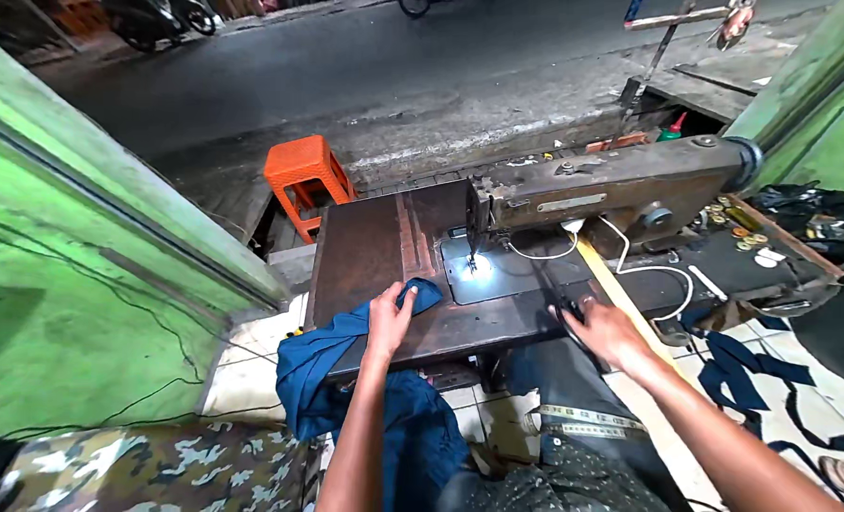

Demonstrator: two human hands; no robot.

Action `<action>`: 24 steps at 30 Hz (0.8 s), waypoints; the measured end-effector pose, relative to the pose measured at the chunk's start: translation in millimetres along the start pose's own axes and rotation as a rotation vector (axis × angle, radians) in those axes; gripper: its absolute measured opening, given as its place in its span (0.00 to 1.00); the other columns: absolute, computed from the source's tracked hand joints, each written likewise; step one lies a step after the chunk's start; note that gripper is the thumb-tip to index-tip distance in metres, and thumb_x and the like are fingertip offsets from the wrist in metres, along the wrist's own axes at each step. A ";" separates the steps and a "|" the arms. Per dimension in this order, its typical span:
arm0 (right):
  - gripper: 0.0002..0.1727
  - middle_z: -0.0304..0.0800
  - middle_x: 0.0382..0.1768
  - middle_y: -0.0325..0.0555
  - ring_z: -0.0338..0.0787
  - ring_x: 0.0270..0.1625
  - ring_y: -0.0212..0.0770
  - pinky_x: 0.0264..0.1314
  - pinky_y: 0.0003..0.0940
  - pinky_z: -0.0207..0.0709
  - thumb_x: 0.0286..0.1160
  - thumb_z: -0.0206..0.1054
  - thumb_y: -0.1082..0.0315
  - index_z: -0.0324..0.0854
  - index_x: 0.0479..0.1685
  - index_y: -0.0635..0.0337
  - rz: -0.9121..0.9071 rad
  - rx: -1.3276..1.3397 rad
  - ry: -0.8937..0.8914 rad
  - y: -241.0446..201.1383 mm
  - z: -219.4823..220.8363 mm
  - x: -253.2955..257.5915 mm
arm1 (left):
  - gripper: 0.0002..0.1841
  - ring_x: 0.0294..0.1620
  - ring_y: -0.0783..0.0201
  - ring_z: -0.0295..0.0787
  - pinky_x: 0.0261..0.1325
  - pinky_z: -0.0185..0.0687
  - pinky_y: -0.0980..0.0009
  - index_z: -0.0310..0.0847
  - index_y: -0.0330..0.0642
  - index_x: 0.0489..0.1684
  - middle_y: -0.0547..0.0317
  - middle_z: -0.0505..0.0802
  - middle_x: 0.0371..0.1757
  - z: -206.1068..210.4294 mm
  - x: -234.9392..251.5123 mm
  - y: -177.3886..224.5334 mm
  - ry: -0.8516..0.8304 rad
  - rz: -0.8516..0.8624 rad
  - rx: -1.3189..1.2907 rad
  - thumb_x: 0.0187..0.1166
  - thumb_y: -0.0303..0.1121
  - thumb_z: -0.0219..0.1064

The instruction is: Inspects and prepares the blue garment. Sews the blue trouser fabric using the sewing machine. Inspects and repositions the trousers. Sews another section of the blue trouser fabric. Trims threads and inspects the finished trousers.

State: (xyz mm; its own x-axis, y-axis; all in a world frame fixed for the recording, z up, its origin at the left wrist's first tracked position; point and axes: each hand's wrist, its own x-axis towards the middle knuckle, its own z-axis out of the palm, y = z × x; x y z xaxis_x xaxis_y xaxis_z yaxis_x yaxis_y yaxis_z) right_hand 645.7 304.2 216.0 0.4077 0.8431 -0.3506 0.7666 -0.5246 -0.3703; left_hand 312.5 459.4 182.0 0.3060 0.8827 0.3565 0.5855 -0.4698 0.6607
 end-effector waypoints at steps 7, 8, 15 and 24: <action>0.31 0.83 0.64 0.75 0.85 0.67 0.72 0.66 0.67 0.78 0.86 0.62 0.48 0.82 0.65 0.73 -0.338 -0.105 0.238 -35.4 -4.4 -5.6 | 0.16 0.38 0.71 0.89 0.49 0.83 0.65 0.91 0.40 0.42 0.59 0.94 0.35 -33.4 -7.3 32.9 -0.198 -0.074 -0.125 0.87 0.42 0.62; 0.33 0.84 0.65 0.70 0.86 0.66 0.67 0.68 0.63 0.79 0.85 0.62 0.45 0.82 0.67 0.70 -0.479 0.010 0.185 -50.5 3.1 -12.7 | 0.16 0.36 0.72 0.88 0.47 0.83 0.66 0.91 0.39 0.41 0.59 0.93 0.33 -35.2 -11.3 34.9 -0.215 -0.049 -0.123 0.87 0.42 0.62; 0.22 0.85 0.32 0.38 0.81 0.33 0.29 0.43 0.30 0.77 0.72 0.76 0.51 0.86 0.47 0.62 -0.657 0.720 -0.195 -131.6 77.3 8.7 | 0.16 0.41 0.70 0.90 0.53 0.84 0.67 0.90 0.36 0.43 0.55 0.94 0.37 -32.4 -23.8 39.2 -0.325 0.130 -0.137 0.88 0.40 0.61; 0.21 0.92 0.35 0.59 0.95 0.37 0.58 0.39 0.54 0.88 0.90 0.55 0.59 0.86 0.42 0.68 -0.821 0.134 0.329 -109.8 95.2 2.7 | 0.18 0.45 0.61 0.92 0.57 0.83 0.60 0.90 0.35 0.45 0.49 0.94 0.39 -9.0 -22.4 27.2 -0.398 0.106 -0.046 0.87 0.43 0.62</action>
State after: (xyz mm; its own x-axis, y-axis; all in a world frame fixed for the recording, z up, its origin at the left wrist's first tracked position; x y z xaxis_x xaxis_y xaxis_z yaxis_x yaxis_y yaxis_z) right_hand 515.4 352.9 173.7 -0.1065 0.9392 0.3265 0.8234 0.2674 -0.5004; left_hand 314.9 426.8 198.0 0.6344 0.7588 0.1474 0.5038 -0.5504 0.6658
